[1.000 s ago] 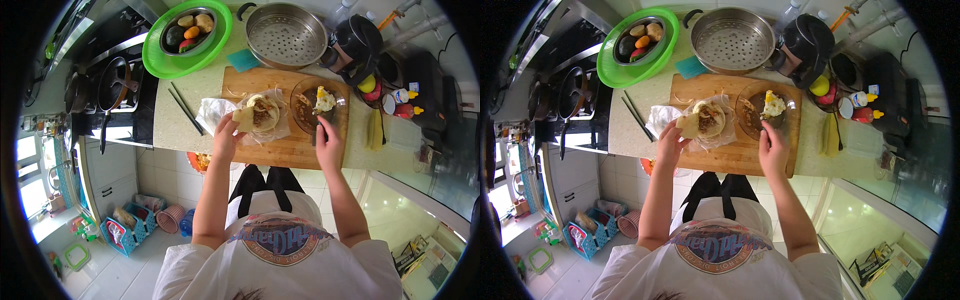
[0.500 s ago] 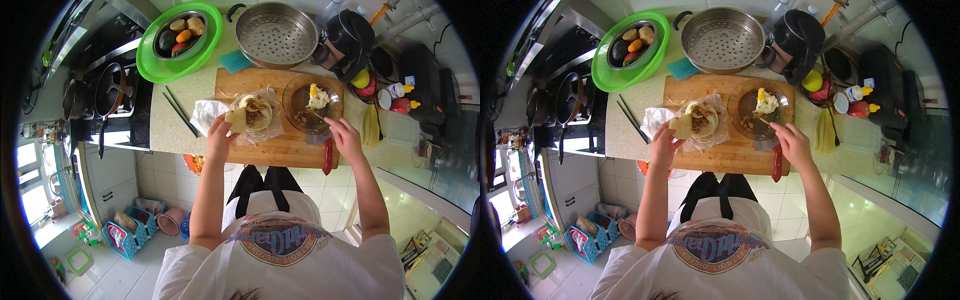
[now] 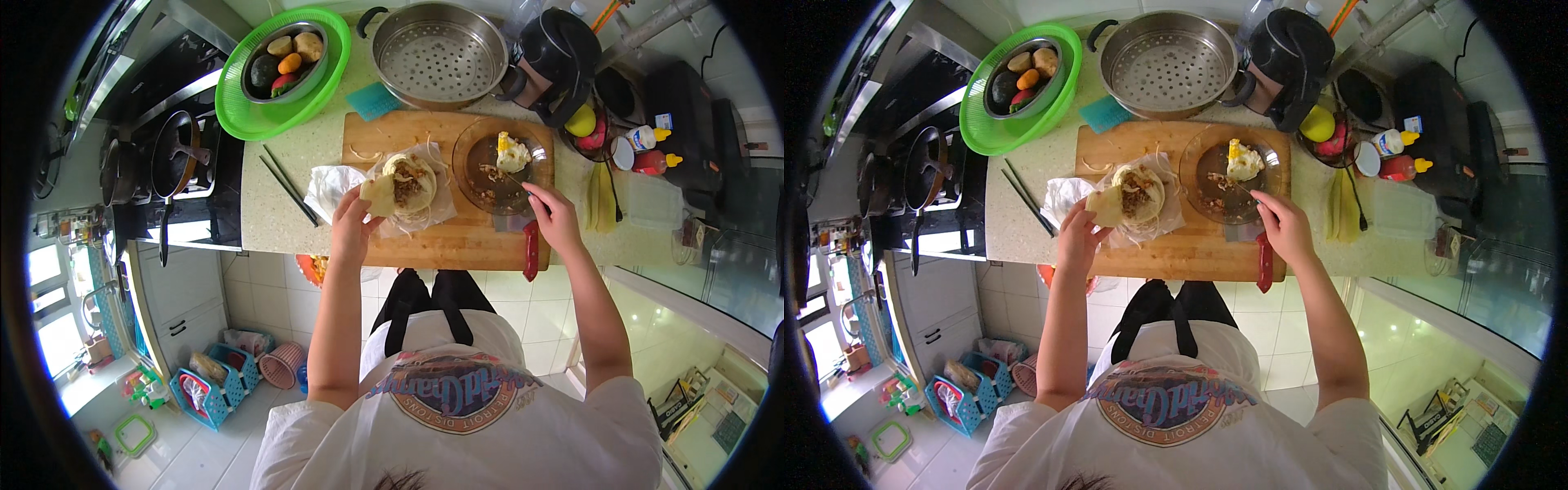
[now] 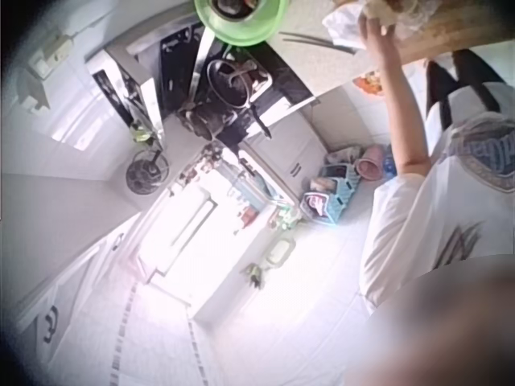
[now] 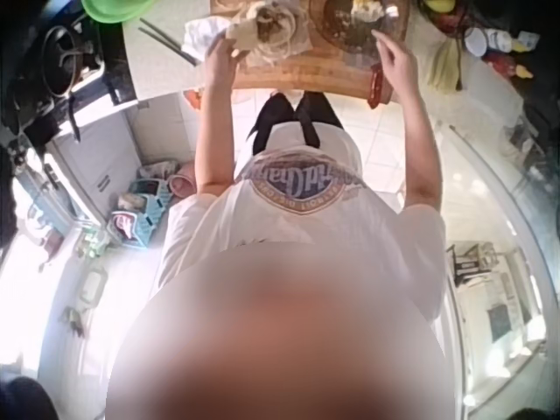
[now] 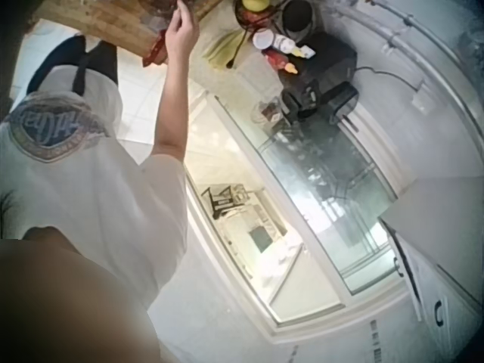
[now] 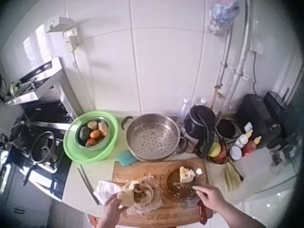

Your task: The person places a flatbread on a cutting board, cuts it in half with a cleaver, and then fills each half with a cooked mixture using a spoon. They add condiments from squeeze bottles and wrap the assembled food in plastic.

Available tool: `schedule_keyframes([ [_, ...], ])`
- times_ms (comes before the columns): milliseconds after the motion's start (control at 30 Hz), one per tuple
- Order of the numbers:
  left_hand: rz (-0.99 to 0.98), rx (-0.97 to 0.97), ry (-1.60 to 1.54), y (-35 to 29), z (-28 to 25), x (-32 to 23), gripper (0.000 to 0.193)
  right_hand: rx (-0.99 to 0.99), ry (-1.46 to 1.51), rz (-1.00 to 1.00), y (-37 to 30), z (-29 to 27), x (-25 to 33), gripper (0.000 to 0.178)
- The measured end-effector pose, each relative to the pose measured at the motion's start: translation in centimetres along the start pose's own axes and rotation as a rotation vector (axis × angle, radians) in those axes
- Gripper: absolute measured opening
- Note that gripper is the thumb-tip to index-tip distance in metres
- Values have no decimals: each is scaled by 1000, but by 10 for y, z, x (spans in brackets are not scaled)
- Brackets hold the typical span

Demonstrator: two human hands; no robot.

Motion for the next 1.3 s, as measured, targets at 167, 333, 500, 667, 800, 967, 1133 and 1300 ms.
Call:
schedule_keyframes([
  [167,-3,2,3,1,-1,-1,46,45,-75,-29,-2,0,-2,24],
  [333,-6,5,-13,-1,-1,-1,45,31,-79,236,-29,3,4,21],
  [500,-3,1,-38,-4,0,-3,43,-24,-110,378,-40,32,30,21],
  [667,3,3,-35,-4,-1,-3,40,-107,-18,382,-32,50,43,21],
  [800,-6,-14,-26,-4,-1,-3,39,-30,202,616,-25,66,19,23],
  [967,-11,-6,-53,-4,-2,0,38,27,915,995,-27,82,18,32],
  [1133,-9,6,-57,-5,-1,-1,38,-35,1087,956,-30,82,14,36],
  [1300,-7,8,-65,-4,-3,1,38,0,1089,934,-37,73,25,35],
])
Point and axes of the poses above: each hand's wrist, its own y-axis towards the middle knuckle, its own z-axis out of the palm, x = y × z, the point moved 5 cm from there along y, towards the middle knuckle, and after that the axes turned 3 degrees about z, right-handed, at the moved point
